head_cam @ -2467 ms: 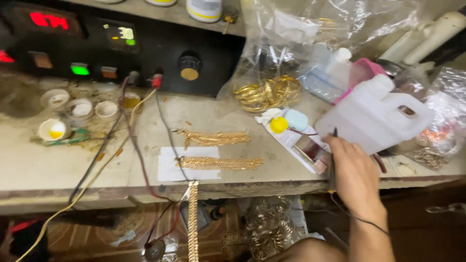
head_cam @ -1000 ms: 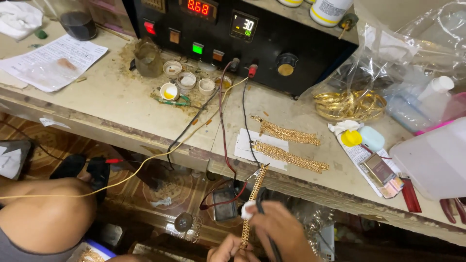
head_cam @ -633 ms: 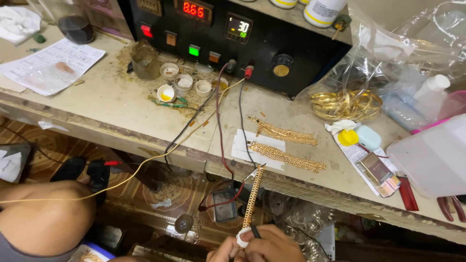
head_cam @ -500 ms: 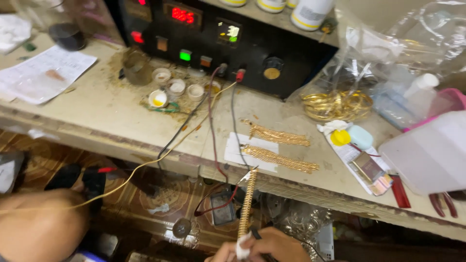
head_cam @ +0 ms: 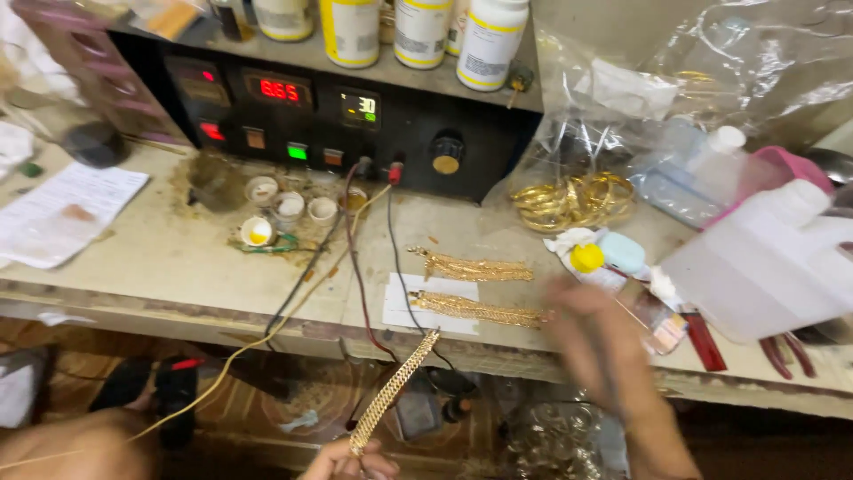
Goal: A person uses a handheld electrical tool to work on a gold chain at a jewelry workbench.
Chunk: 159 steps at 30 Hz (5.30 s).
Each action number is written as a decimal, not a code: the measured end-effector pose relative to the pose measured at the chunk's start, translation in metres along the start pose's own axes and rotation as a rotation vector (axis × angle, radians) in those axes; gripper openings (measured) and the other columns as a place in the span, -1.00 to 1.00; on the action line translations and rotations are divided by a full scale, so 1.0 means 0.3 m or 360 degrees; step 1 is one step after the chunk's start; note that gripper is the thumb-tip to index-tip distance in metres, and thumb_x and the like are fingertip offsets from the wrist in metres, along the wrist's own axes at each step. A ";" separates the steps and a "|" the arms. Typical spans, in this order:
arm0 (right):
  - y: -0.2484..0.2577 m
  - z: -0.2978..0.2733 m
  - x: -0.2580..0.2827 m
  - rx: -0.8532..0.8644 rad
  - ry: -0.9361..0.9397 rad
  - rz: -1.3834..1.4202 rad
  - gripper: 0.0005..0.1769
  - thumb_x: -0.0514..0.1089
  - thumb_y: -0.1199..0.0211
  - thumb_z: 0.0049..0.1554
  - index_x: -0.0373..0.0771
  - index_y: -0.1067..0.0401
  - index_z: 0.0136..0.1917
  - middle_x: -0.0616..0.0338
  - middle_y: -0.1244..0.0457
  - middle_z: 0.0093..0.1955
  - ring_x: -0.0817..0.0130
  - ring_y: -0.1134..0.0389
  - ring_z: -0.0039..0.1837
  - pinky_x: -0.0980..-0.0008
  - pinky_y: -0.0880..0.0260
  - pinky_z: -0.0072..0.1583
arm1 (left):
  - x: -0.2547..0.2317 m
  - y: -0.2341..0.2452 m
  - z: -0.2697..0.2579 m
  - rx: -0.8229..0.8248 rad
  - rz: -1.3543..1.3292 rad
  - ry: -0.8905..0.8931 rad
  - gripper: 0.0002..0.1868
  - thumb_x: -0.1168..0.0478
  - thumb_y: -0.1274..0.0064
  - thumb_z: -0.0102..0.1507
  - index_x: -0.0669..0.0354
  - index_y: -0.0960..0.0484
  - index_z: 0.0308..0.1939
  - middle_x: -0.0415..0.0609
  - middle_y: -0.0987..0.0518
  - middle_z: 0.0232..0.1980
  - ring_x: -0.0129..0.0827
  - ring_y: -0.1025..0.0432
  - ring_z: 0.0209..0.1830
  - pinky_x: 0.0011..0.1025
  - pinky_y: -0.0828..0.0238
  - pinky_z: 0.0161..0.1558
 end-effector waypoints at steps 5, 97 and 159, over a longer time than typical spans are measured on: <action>-0.256 0.031 0.115 0.1026 0.0536 -0.0025 -0.57 -0.17 -0.26 0.22 -0.05 -0.31 0.35 0.06 -0.32 0.38 0.04 -0.35 0.38 -0.02 -0.35 0.46 | -0.154 -0.001 0.048 0.0009 0.0190 -0.0555 -0.71 0.42 0.18 0.30 0.53 -0.61 -0.02 0.44 -0.77 -0.48 0.09 -0.73 -0.34 -0.09 -0.55 0.06; 0.068 -0.101 -0.162 -0.0136 0.0398 -0.0335 -0.79 -0.43 -0.14 0.14 -0.35 -0.47 0.05 0.05 -0.40 -0.12 0.22 -0.40 -0.06 0.34 -0.49 -0.01 | -0.636 -0.837 0.767 0.0550 0.1751 -0.0361 -0.86 0.30 0.08 0.27 0.07 -0.58 -0.16 -0.15 -0.69 -0.23 -0.44 -0.59 -0.26 -0.45 -0.54 -0.17; -0.252 0.036 0.016 0.0177 -0.0375 0.0810 -0.33 0.01 -0.05 0.26 -0.40 -0.20 0.52 -0.13 -0.40 0.19 -0.02 -0.43 0.29 -0.16 -0.32 0.45 | -0.042 -0.206 0.072 -0.0042 0.0403 0.0770 -0.04 0.15 -0.38 0.07 -0.11 -0.23 0.50 -0.02 -0.84 -0.03 -0.35 -0.69 -0.17 -0.58 -0.55 -0.03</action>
Point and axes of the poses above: each hand's wrist, its own z-axis towards the middle knuckle, its own y-axis out of the back of the hand, x = y × z, the point moved 2 cm from there along z, towards the middle knuckle
